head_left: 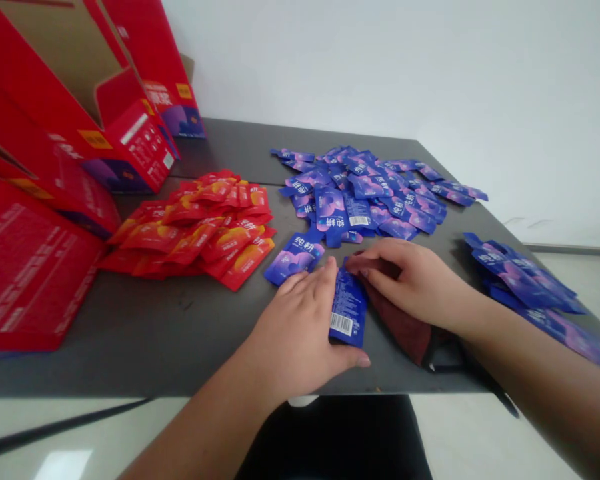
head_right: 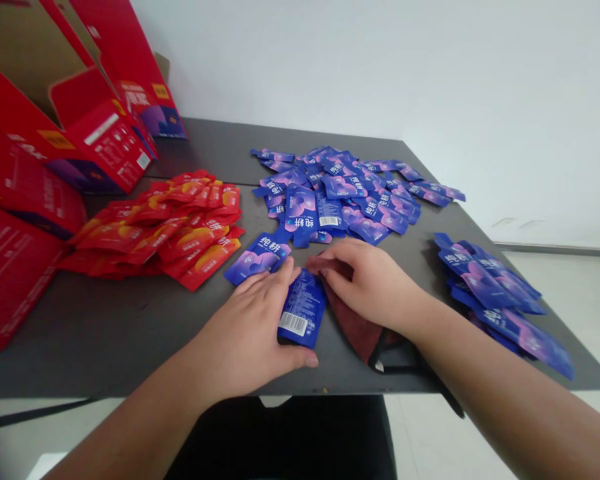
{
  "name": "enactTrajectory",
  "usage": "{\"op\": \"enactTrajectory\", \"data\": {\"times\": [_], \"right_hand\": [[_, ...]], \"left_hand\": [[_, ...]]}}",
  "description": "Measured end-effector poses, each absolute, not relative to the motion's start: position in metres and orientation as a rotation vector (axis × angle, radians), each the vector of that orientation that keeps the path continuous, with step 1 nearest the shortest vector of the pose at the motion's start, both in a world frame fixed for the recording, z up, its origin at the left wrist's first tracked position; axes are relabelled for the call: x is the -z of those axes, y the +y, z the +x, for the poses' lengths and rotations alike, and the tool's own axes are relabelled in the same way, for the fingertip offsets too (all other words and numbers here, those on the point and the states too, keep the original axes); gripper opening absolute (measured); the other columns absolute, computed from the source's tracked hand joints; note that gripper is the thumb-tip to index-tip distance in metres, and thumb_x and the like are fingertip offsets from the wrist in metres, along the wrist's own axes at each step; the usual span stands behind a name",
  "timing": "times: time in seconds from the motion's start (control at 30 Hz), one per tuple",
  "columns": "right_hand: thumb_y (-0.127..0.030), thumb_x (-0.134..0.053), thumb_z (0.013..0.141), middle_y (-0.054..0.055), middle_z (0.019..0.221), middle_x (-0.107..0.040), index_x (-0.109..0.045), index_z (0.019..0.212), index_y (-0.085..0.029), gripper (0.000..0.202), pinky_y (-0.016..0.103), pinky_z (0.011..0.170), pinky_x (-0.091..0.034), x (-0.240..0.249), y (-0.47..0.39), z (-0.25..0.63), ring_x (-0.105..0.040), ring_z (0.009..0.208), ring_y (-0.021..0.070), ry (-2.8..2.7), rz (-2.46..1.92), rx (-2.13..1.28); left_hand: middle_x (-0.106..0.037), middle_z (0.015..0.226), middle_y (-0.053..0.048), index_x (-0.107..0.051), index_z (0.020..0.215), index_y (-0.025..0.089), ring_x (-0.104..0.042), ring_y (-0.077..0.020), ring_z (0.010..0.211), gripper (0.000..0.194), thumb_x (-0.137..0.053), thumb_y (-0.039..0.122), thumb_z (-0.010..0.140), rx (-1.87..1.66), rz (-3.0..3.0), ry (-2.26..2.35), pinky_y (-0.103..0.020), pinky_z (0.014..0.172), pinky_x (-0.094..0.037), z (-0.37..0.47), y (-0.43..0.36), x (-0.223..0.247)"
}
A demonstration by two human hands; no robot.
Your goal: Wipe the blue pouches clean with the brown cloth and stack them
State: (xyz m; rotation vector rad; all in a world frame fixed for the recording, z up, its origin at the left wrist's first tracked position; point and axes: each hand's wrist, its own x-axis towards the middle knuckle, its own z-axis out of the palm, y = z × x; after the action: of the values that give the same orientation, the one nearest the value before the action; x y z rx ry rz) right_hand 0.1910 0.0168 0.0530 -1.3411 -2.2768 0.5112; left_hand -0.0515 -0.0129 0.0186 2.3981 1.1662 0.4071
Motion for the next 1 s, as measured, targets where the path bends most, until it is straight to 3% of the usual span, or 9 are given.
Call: {"op": "enactTrajectory", "data": {"times": [0.2,0.43,0.57,0.8,0.93,1.0], "right_hand": [[-0.003,-0.063,0.096,0.0,0.112,-0.078,-0.076,0.113,-0.026,0.031,0.03,0.105,-0.052,-0.067,-0.023,0.16,-0.072,0.109,0.0158,-2.439,-0.944,-0.945],[-0.01,-0.062,0.101,0.003,0.115,-0.08,-0.078,0.116,-0.024,0.027,0.04,0.105,-0.052,-0.047,0.015,0.179,-0.073,0.11,0.0214,-2.51,-1.136,-0.56],[-0.014,-0.063,0.101,0.003,0.118,-0.081,-0.079,0.12,-0.027,0.028,0.039,0.103,-0.055,-0.055,0.01,0.186,-0.074,0.111,0.022,-2.424,-1.24,-0.495],[-0.009,-0.064,0.1,-0.003,0.114,-0.08,-0.078,0.113,-0.029,0.027,0.027,0.1,-0.055,-0.07,-0.027,0.168,-0.073,0.107,0.0135,-2.409,-1.028,-1.099],[-0.012,-0.064,0.102,0.001,0.116,-0.08,-0.079,0.115,-0.027,0.025,0.035,0.103,-0.053,-0.053,-0.007,0.175,-0.073,0.111,0.0191,-2.446,-1.113,-0.781],[-0.015,-0.064,0.102,0.004,0.117,-0.081,-0.079,0.117,-0.025,0.023,0.039,0.102,-0.053,-0.045,0.007,0.182,-0.073,0.11,0.0229,-2.43,-1.237,-0.572]], "left_hand": [[-0.036,0.174,-0.025,-0.013,0.171,0.006,-0.038,-0.0331,0.162,0.13,-0.09,0.057,0.08,-0.41,2.355,1.116,-0.05,0.134,-0.031,-0.055,-0.012,-0.019],[-0.027,0.176,-0.026,-0.025,0.169,0.0,-0.04,-0.0427,0.16,0.139,-0.097,0.065,0.069,-0.351,2.352,1.223,-0.055,0.133,-0.034,-0.049,-0.013,-0.024],[-0.024,0.177,-0.026,-0.029,0.168,0.002,-0.039,-0.0439,0.16,0.135,-0.096,0.067,0.07,-0.35,2.352,1.213,-0.056,0.133,-0.034,-0.049,-0.013,-0.026],[-0.043,0.171,-0.023,-0.005,0.173,0.006,-0.041,-0.0322,0.161,0.142,-0.095,0.057,0.076,-0.429,2.324,1.138,-0.048,0.135,-0.029,-0.052,-0.013,-0.018],[-0.037,0.174,-0.023,-0.012,0.172,0.004,-0.04,-0.0352,0.161,0.14,-0.092,0.066,0.075,-0.418,2.355,1.184,-0.049,0.135,-0.03,-0.052,-0.012,-0.019],[-0.037,0.175,-0.019,-0.023,0.172,0.008,-0.038,-0.0352,0.162,0.119,-0.084,0.064,0.086,-0.396,2.418,1.16,-0.052,0.135,-0.028,-0.051,-0.017,-0.022]]}}
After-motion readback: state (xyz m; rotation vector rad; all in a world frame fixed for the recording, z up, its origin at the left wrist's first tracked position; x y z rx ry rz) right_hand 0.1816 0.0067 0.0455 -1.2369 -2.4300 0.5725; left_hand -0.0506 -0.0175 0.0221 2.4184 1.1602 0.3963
